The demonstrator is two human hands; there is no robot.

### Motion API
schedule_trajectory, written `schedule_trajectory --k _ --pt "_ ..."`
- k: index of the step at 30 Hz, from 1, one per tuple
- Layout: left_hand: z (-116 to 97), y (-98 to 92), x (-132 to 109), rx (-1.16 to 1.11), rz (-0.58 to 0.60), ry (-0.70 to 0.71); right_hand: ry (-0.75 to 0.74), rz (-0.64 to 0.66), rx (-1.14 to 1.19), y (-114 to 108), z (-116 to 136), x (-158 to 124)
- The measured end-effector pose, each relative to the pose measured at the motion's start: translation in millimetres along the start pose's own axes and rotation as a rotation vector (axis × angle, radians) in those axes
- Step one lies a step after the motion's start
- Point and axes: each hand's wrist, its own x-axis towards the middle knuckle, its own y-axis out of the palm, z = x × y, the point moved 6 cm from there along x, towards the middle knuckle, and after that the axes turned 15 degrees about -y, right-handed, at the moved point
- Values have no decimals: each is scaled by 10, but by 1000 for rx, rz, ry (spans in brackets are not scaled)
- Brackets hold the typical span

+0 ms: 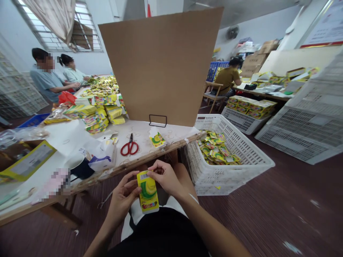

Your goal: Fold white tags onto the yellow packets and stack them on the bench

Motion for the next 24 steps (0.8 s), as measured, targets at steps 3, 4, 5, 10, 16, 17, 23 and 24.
schedule_trajectory --k 3,4,5,10,16,17,23,24 --pt "14 46 23 44 5 5 -51 35 -81 -99 20 2" --pt "17 47 31 62 -4 10 -106 12 -158 -216 65 29" --pt "20 37 41 76 -20 19 -185 -57 -282 -396 141 71" --pt "87 -100 101 86 -128 15 -356 -490 -1183 -1430 533 409" --pt "127 -28 101 146 -94 -87 -249 17 -1265 -995 -243 1018" --pt "110 -30 88 164 -88 -92 -232 79 -1260 -855 -398 1075" --pt "29 -281 73 204 -195 -50 -165 204 -1243 -605 -625 1272" --pt "44 -308 92 186 -203 -53 -179 199 -1240 -602 -540 1259"
